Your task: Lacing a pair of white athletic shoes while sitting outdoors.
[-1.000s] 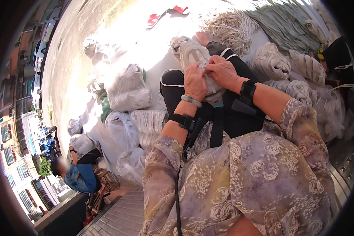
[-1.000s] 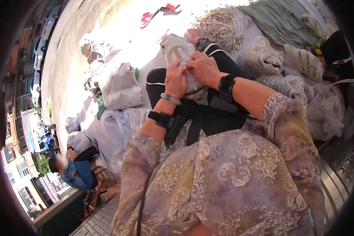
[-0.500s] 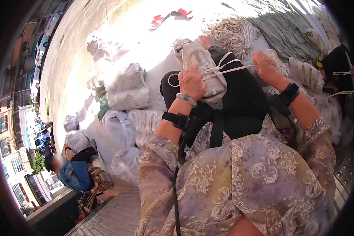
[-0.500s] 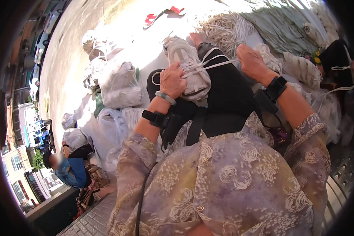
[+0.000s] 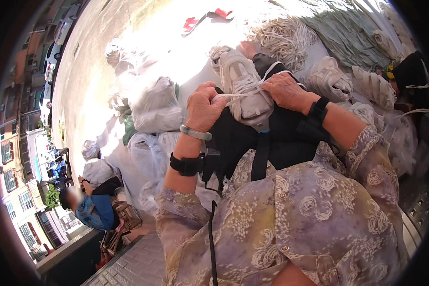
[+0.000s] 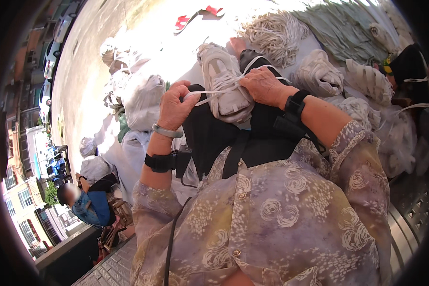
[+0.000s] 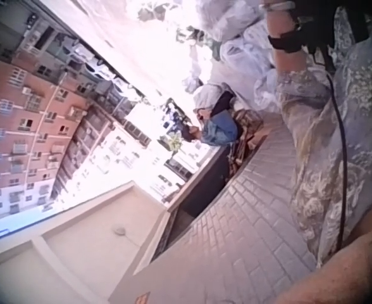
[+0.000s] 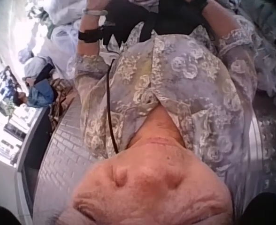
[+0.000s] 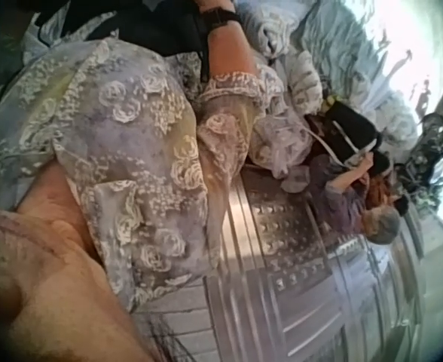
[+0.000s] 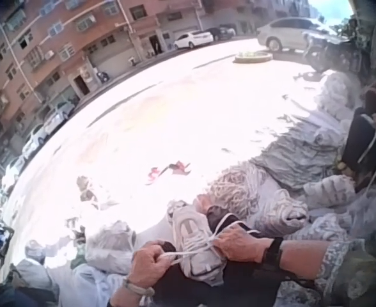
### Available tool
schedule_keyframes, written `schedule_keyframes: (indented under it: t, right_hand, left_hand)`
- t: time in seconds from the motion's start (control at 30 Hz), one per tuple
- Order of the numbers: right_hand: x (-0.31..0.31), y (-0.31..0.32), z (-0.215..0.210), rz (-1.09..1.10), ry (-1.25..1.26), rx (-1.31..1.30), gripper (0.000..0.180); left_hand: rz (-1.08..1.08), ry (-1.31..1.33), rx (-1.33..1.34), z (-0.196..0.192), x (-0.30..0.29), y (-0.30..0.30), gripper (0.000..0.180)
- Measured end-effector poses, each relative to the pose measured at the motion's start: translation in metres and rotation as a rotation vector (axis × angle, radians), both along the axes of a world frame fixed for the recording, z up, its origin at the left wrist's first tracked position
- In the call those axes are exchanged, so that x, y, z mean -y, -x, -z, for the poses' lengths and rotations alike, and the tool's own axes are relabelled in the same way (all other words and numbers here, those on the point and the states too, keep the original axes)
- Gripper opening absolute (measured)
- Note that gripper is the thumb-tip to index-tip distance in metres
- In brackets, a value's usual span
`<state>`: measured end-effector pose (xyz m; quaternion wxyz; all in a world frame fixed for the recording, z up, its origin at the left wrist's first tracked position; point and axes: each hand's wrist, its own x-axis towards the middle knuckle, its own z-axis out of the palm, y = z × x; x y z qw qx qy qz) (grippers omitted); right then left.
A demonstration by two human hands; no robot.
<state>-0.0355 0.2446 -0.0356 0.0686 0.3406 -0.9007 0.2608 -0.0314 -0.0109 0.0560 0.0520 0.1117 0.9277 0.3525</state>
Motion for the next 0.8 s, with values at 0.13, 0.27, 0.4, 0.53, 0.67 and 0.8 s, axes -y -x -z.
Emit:
schedule_keyframes:
  t: [0.13, 0.27, 0.4, 0.53, 0.67, 0.8]
  right_hand:
    - [-0.009, 0.002, -0.008, 0.001, -0.144, 0.183, 0.006]
    - [-0.074, -0.008, -0.010, 0.096, -0.213, 0.095, 0.004]
    - [-0.159, -0.026, -0.025, 0.266, -0.312, 0.004, 0.011]
    - [-0.229, -0.042, -0.025, 0.382, -0.500, 0.103, 0.014]
    - [-0.197, -0.038, -0.015, 0.216, -0.531, 0.194, 0.016]
    - [-0.082, -0.021, -0.021, 0.140, -0.046, 0.173, 0.032]
  left_hand:
    - [0.021, -0.142, 0.005, -0.007, -0.006, 0.000, 0.023]
    - [0.101, -0.059, 0.087, 0.011, -0.029, 0.002, 0.021]
    - [0.150, 0.198, -0.151, 0.053, -0.035, 0.002, 0.016]
    - [0.058, 0.206, -0.225, 0.068, -0.029, 0.006, 0.012]
    - [-0.045, 0.099, -0.223, 0.072, -0.026, 0.003, 0.007]
    - [0.042, 0.132, -0.272, 0.069, -0.047, -0.008, 0.007]
